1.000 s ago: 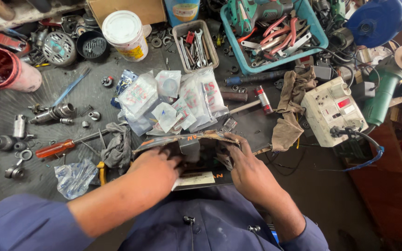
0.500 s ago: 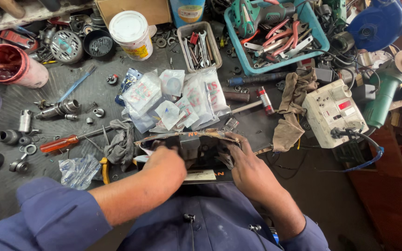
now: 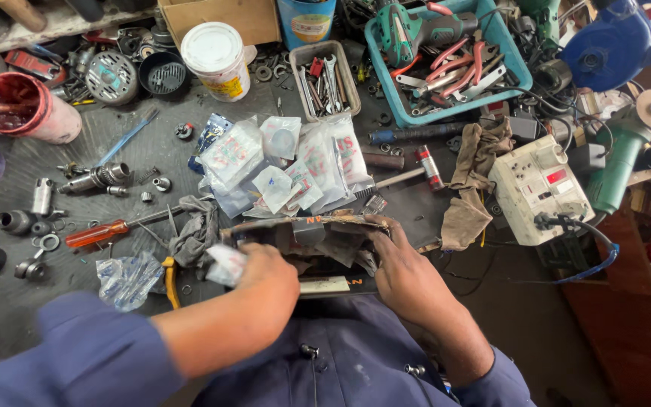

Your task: The person sorts small mechanical parts from a cardboard box into several plastic bags on a cluttered workbench. They repeatedly reach into the box, pick up items, and place them into bags, occasionally adjusting the bags and the box contents.

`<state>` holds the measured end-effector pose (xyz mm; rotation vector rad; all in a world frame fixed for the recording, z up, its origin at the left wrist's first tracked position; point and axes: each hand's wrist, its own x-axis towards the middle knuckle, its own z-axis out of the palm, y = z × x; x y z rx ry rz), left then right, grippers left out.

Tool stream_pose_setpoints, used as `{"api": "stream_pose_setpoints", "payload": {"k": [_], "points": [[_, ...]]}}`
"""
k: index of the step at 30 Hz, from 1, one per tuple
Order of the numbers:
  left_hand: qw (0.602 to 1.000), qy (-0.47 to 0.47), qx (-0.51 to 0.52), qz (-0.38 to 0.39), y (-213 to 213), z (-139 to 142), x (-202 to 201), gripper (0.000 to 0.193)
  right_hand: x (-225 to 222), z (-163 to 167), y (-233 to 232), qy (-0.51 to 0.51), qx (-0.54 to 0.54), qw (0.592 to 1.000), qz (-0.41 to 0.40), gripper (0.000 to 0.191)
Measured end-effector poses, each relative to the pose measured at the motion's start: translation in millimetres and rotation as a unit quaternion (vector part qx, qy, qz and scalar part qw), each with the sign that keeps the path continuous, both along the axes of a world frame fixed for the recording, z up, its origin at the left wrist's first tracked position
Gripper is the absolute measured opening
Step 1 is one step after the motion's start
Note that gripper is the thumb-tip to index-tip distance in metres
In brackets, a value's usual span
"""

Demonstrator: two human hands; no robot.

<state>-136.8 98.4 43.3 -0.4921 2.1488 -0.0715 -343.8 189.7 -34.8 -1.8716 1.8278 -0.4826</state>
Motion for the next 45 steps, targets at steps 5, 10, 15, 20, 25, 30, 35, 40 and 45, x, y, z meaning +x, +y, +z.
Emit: {"api": "stream_pose_setpoints", "payload": {"k": [5, 10, 15, 20, 25, 30, 35, 40, 45], "points": [[0.967, 0.230, 0.096, -0.060, -17.8, -33.8, 3.6, 0.023, 0.3, -0.2, -4.6, 0.005, 0.001, 1.000, -0.006, 0.054], [0.918, 0.351, 0.178, -0.054, -50.8, -7.1, 20.1, 0.025, 1.9, 13.6, -12.6, -0.009, 0.020, 1.000, -0.019, 0.054], [0.905, 0.371, 0.208, 0.015, -68.7, 35.2, 54.2, 0.060, 6.7, 42.5, -19.1, 0.014, -0.086, 0.996, 0.013, 0.048], [0.852, 0.485, 0.189, 0.058, -69.9, 62.2, 83.5, 0.060, 25.4, 67.5, -22.9, -0.004, -0.307, 0.952, 0.020, 0.026], [0.963, 0.216, -0.019, 0.163, -37.3, 71.9, 119.5, 0.054, 47.4, 70.9, -50.2, -0.127, -0.187, 0.927, 0.299, 0.038], [0.911, 0.348, -0.004, 0.220, -13.5, 33.9, 125.2, 0.053, 94.6, 34.3, -93.1, -0.013, -0.113, 0.872, 0.477, 0.031], [0.919, 0.286, -0.022, 0.269, -11.1, 3.7, 135.3, 0.037, 124.9, -6.3, -107.9, 0.097, 0.006, 0.854, 0.511, 0.015], [0.897, 0.309, -0.007, 0.315, -6.6, -4.8, 147.5, 0.022, 99.3, -10.8, -104.8, 0.208, 0.096, 0.822, 0.522, 0.012], [0.897, 0.312, 0.021, 0.311, -5.6, -6.6, 154.4, 0.022, 90.5, 14.9, -103.0, 0.186, 0.094, 0.832, 0.514, 0.014]]}}
